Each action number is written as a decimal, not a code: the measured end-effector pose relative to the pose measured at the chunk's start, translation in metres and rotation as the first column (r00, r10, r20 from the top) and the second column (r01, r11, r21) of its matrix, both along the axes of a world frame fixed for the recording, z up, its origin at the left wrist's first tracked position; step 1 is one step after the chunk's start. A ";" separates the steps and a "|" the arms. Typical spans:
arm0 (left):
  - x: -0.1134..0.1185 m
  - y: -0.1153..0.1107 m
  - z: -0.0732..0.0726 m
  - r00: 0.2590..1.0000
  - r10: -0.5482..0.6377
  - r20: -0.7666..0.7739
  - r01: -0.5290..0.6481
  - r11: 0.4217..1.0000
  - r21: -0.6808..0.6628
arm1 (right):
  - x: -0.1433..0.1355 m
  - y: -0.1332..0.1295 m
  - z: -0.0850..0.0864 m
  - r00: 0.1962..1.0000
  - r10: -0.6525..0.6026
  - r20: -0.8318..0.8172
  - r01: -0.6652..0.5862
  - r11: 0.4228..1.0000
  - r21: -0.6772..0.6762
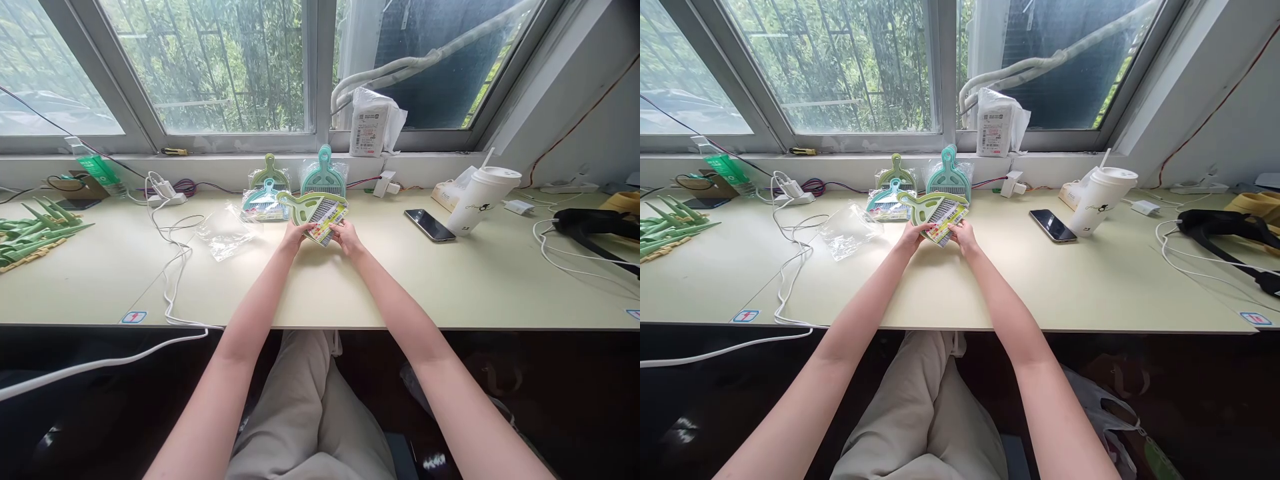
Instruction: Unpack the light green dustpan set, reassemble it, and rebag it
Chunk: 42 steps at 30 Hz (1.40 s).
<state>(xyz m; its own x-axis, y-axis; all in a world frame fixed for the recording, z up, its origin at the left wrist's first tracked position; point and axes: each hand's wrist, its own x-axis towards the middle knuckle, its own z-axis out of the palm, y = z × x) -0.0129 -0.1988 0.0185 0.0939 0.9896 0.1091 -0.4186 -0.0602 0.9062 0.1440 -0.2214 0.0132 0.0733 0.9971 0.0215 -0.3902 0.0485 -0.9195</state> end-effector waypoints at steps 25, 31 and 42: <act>-0.002 0.001 0.000 0.998 -0.015 -0.054 0.013 1.000 -0.022 | 0.009 0.004 -0.004 0.996 0.077 -0.048 -0.080 0.996 -0.045; -0.002 0.002 -0.001 0.998 -0.012 -0.060 0.010 1.000 -0.025 | 0.009 0.006 -0.005 0.996 0.077 -0.048 -0.080 0.996 -0.046; -0.003 0.003 -0.002 0.999 -0.011 -0.050 0.010 1.000 -0.021 | 0.008 0.005 -0.005 0.997 0.071 -0.038 -0.073 0.996 -0.051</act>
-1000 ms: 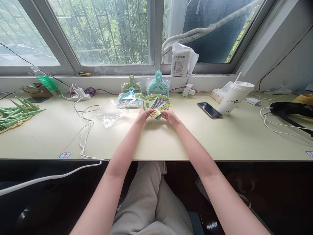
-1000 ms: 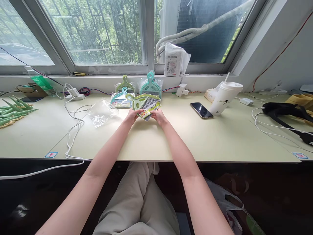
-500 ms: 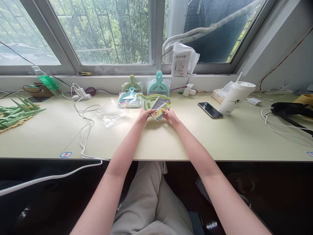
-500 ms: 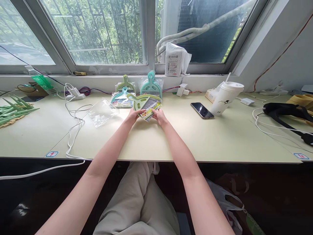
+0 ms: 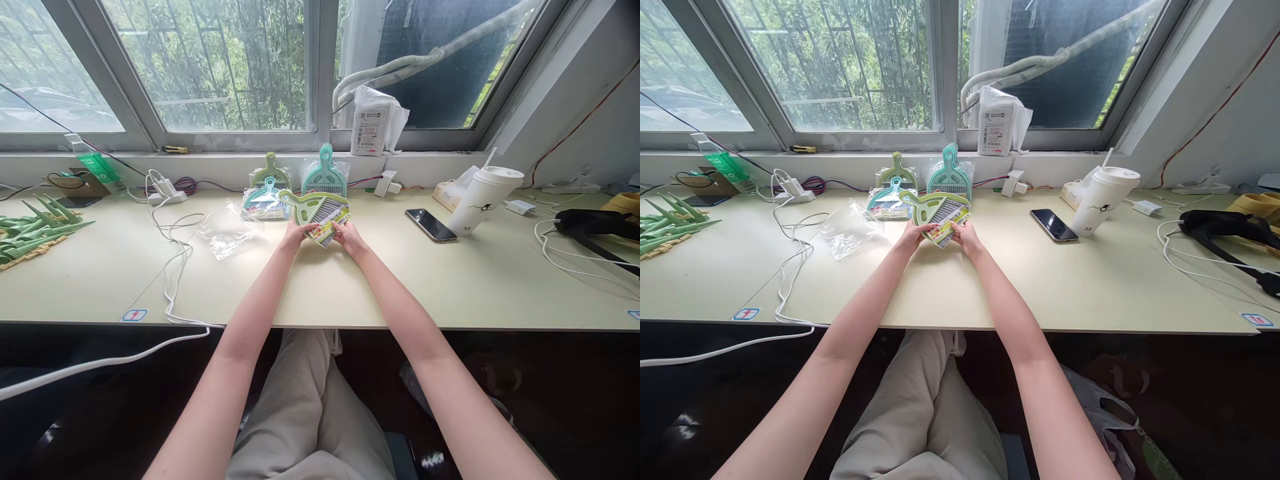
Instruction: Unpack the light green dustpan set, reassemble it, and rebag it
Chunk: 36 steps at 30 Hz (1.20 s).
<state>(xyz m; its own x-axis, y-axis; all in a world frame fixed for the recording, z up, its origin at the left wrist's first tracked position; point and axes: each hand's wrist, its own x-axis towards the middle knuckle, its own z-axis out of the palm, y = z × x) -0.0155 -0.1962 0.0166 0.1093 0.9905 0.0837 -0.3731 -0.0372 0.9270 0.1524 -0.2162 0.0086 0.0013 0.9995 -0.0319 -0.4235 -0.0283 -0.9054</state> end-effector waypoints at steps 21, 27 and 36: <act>0.002 -0.001 -0.003 0.995 -0.092 -0.026 0.093 0.996 0.020 | 0.006 0.002 0.001 0.981 -0.196 0.005 0.195 0.976 -0.094; 0.003 -0.002 -0.002 0.995 -0.088 -0.047 0.090 0.996 0.026 | 0.007 0.003 -0.001 0.979 -0.204 0.014 0.204 0.976 -0.077; -0.001 0.001 -0.003 0.999 -0.033 -0.032 0.033 0.999 0.016 | 0.004 -0.002 0.004 1.000 0.028 0.011 -0.027 0.998 -0.058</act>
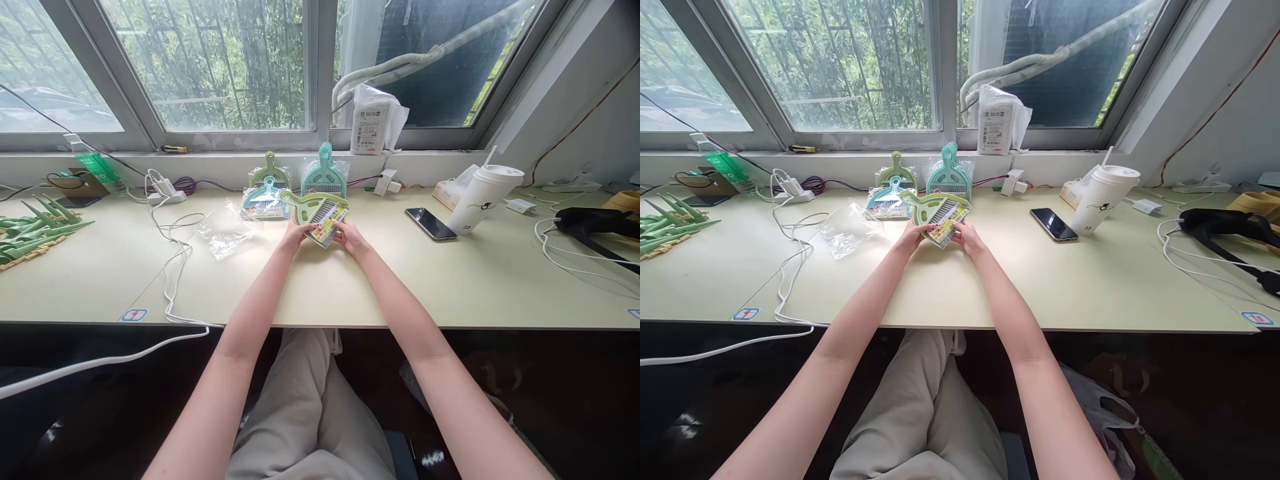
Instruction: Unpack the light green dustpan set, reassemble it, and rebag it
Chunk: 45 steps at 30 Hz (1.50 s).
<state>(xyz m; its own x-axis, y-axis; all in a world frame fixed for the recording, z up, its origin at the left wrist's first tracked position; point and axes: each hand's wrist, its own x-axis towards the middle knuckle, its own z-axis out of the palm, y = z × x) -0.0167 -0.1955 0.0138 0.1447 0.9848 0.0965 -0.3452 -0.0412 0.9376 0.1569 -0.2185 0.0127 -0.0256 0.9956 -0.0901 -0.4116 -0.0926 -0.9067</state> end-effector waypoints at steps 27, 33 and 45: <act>-0.001 0.002 -0.001 0.999 -0.008 0.046 0.008 1.000 -0.010 | -0.001 -0.003 0.000 1.000 0.020 0.022 -0.021 0.999 0.036; 0.000 0.000 0.001 1.000 0.007 0.016 -0.007 1.000 -0.028 | -0.001 -0.002 0.000 0.999 0.025 0.028 -0.026 0.999 0.041; 0.000 0.001 0.005 1.000 0.014 -0.019 -0.015 0.998 -0.063 | -0.001 0.001 -0.003 1.000 0.018 0.014 -0.019 0.997 0.080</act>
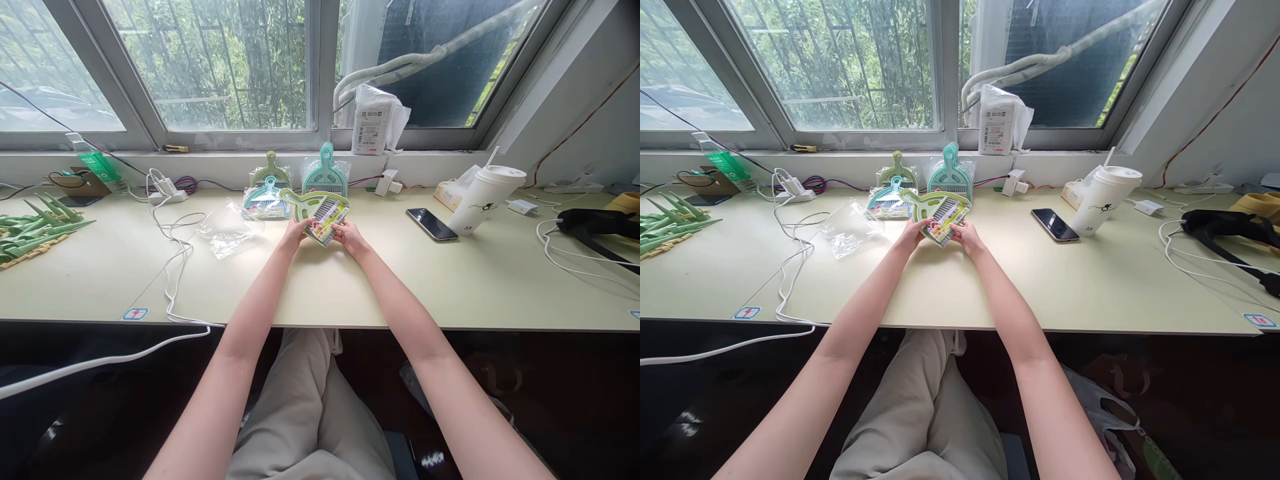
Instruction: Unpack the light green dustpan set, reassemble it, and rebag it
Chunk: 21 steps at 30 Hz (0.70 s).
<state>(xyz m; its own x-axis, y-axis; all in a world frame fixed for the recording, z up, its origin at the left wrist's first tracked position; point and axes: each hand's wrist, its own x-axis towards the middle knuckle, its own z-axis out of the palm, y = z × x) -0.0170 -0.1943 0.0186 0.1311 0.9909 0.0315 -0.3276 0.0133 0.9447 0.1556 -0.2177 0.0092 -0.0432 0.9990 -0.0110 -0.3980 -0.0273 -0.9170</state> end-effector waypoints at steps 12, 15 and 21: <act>-0.044 -0.005 0.013 0.190 0.729 -0.658 -0.540 0.637 0.550 | 0.003 0.000 0.000 0.999 -0.050 0.007 0.050 0.998 0.029; -0.052 -0.009 0.010 -0.033 0.665 -0.746 -0.499 0.636 0.588 | 0.003 -0.001 0.001 0.998 -0.059 0.010 0.059 0.998 0.027; -0.059 0.002 0.006 -0.144 0.430 -0.891 -0.487 0.753 0.442 | 0.003 -0.002 0.003 0.998 -0.057 0.010 0.057 0.998 0.025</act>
